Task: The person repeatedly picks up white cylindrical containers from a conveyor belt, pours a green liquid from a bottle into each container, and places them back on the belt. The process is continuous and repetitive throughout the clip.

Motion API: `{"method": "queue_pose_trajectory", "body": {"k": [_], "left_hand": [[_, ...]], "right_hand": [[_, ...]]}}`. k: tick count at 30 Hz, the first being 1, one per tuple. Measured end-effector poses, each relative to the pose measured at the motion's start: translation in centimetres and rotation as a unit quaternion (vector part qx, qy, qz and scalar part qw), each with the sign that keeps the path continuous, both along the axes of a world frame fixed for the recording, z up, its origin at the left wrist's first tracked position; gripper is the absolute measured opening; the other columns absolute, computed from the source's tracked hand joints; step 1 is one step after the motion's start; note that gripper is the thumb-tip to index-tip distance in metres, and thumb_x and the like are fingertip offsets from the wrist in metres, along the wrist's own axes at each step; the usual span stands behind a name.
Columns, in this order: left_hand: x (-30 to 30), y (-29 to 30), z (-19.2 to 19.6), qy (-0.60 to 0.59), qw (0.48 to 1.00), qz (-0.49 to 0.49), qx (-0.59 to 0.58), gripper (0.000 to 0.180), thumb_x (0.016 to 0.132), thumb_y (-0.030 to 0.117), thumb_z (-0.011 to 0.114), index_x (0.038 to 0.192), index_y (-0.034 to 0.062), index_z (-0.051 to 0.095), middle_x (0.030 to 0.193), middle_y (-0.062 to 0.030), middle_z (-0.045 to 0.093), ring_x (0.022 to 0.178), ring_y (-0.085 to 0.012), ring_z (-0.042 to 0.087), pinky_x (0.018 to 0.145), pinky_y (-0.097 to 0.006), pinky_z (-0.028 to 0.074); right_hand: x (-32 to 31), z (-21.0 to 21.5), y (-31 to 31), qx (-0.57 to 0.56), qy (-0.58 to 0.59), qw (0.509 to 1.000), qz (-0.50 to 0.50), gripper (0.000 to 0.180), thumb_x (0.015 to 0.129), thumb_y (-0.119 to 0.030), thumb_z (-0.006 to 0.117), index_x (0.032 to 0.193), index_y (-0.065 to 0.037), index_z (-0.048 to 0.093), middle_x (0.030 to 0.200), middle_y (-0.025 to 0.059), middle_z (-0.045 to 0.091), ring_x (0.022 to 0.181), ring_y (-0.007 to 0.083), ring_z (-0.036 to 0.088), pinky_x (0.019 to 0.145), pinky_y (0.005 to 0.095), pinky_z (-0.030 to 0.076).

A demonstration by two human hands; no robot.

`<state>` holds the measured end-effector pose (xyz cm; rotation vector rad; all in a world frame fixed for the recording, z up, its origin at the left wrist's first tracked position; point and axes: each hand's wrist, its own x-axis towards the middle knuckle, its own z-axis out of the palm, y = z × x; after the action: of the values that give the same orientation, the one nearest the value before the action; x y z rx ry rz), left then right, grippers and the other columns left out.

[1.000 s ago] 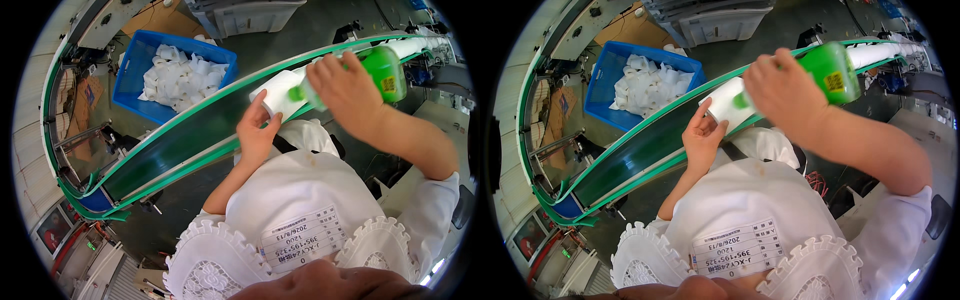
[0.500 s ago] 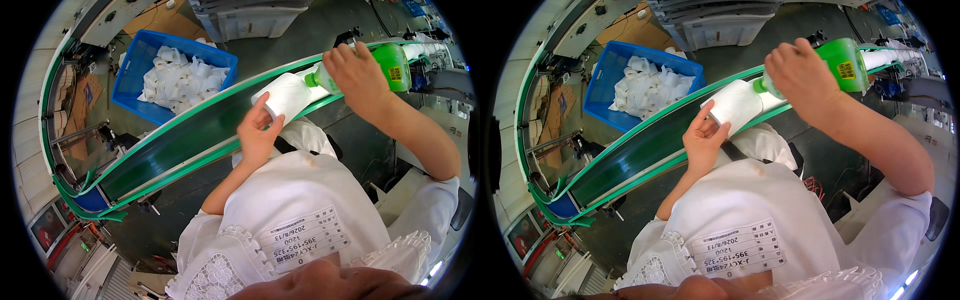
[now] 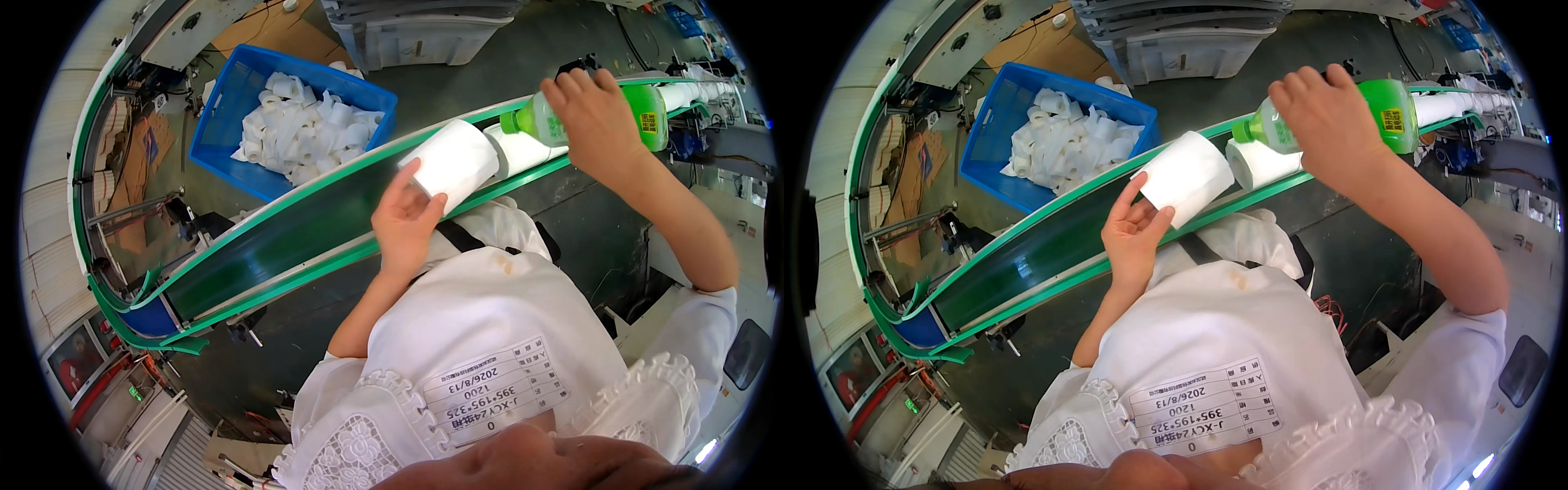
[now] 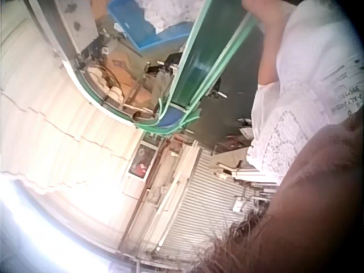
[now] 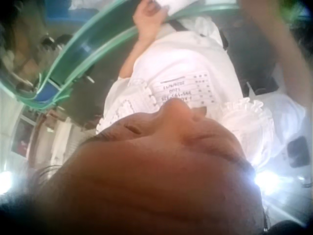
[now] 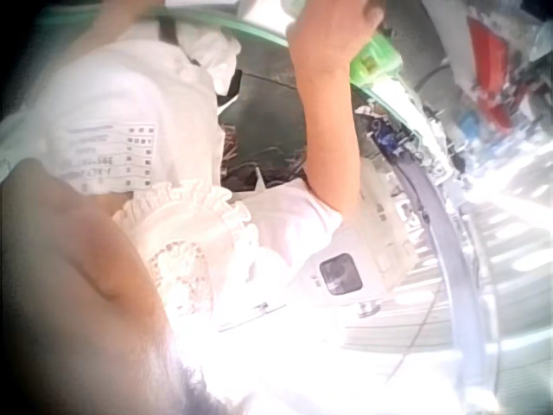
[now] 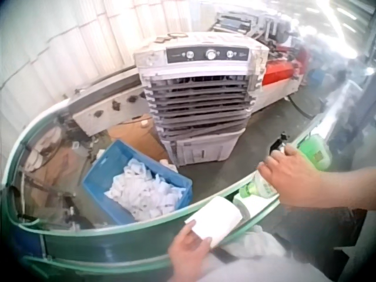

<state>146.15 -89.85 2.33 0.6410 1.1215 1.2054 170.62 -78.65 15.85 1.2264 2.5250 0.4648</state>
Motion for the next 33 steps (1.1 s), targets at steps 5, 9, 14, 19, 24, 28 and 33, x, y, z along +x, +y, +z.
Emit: {"method": "queue_pose_trajectory", "body": {"k": [5, 9, 14, 19, 24, 28, 33], "left_hand": [[-5.6, 0.3, -2.4, -0.020, 0.997, 0.058, -0.040, 0.059, 0.083, -0.008, 0.064, 0.138, 0.0022, 0.047, 0.109, -0.0159, 0.069, 0.094, -0.0182, 0.066, 0.083, -0.029, 0.053], [-14.2, -1.5, -2.5, 0.275, 0.952, 0.029, -0.128, 0.049, 0.086, 0.004, 0.063, 0.134, 0.0023, 0.052, 0.114, -0.0177, 0.067, 0.104, -0.0227, 0.063, 0.092, -0.034, 0.048], [-10.9, -0.2, 0.4, 0.678, 0.727, 0.067, 0.090, 0.035, 0.084, 0.009, 0.067, 0.119, 0.0044, 0.064, 0.109, -0.0158, 0.066, 0.099, -0.0283, 0.065, 0.089, -0.039, 0.051], [2.9, 5.0, -6.2, 0.373, 0.905, -0.201, 0.044, 0.038, 0.085, 0.009, 0.068, 0.123, 0.0044, 0.064, 0.109, -0.0127, 0.067, 0.092, -0.0218, 0.068, 0.081, -0.031, 0.054], [10.0, 8.2, -11.9, 0.316, 0.922, -0.212, 0.074, 0.051, 0.080, 0.013, 0.072, 0.129, 0.0040, 0.060, 0.117, -0.0155, 0.067, 0.097, -0.0272, 0.068, 0.088, -0.036, 0.053], [9.9, 9.3, -8.1, 0.358, 0.887, -0.283, 0.072, 0.049, 0.078, 0.005, 0.070, 0.126, 0.0030, 0.061, 0.112, -0.0160, 0.069, 0.107, -0.0284, 0.066, 0.089, -0.035, 0.053], [5.6, 8.1, -7.3, 0.554, 0.657, -0.177, 0.480, 0.045, 0.072, -0.010, 0.062, 0.112, 0.0098, 0.069, 0.109, -0.0107, 0.068, 0.099, -0.0308, 0.066, 0.083, -0.035, 0.055]], "right_hand": [[2.6, -0.8, -0.7, -0.110, 0.330, 0.925, -0.153, 0.077, 0.055, -0.009, 0.086, 0.126, -0.005, 0.054, 0.115, 0.0104, 0.061, 0.111, 0.0296, 0.057, 0.094, 0.0404, 0.043], [7.0, -4.6, -2.8, -0.235, 0.587, 0.736, -0.240, 0.086, 0.057, -0.010, 0.092, 0.132, -0.006, 0.050, 0.124, 0.0078, 0.059, 0.117, 0.0215, 0.056, 0.103, 0.0356, 0.043], [9.9, -7.6, -7.0, -0.173, 0.647, 0.679, -0.301, 0.090, 0.057, -0.008, 0.092, 0.134, -0.003, 0.047, 0.121, 0.0064, 0.059, 0.113, 0.0183, 0.057, 0.100, 0.0333, 0.046], [12.6, -8.2, -9.8, -0.152, 0.661, 0.650, -0.341, 0.089, 0.056, -0.010, 0.094, 0.133, -0.002, 0.048, 0.122, 0.0072, 0.059, 0.112, 0.0180, 0.058, 0.098, 0.0333, 0.048], [15.2, -7.5, -12.3, -0.136, 0.665, 0.625, -0.385, 0.089, 0.054, -0.009, 0.094, 0.131, -0.001, 0.050, 0.114, 0.0074, 0.064, 0.107, 0.0184, 0.061, 0.095, 0.0333, 0.049], [16.4, -8.3, -14.5, -0.163, 0.708, 0.539, -0.427, 0.091, 0.053, -0.017, 0.096, 0.131, 0.001, 0.051, 0.115, 0.0089, 0.065, 0.104, 0.0190, 0.063, 0.093, 0.0343, 0.050], [15.4, -10.8, -16.5, -0.231, 0.757, 0.454, -0.409, 0.097, 0.052, -0.025, 0.098, 0.132, 0.003, 0.051, 0.121, 0.0110, 0.062, 0.110, 0.0194, 0.060, 0.097, 0.0347, 0.048]]}}
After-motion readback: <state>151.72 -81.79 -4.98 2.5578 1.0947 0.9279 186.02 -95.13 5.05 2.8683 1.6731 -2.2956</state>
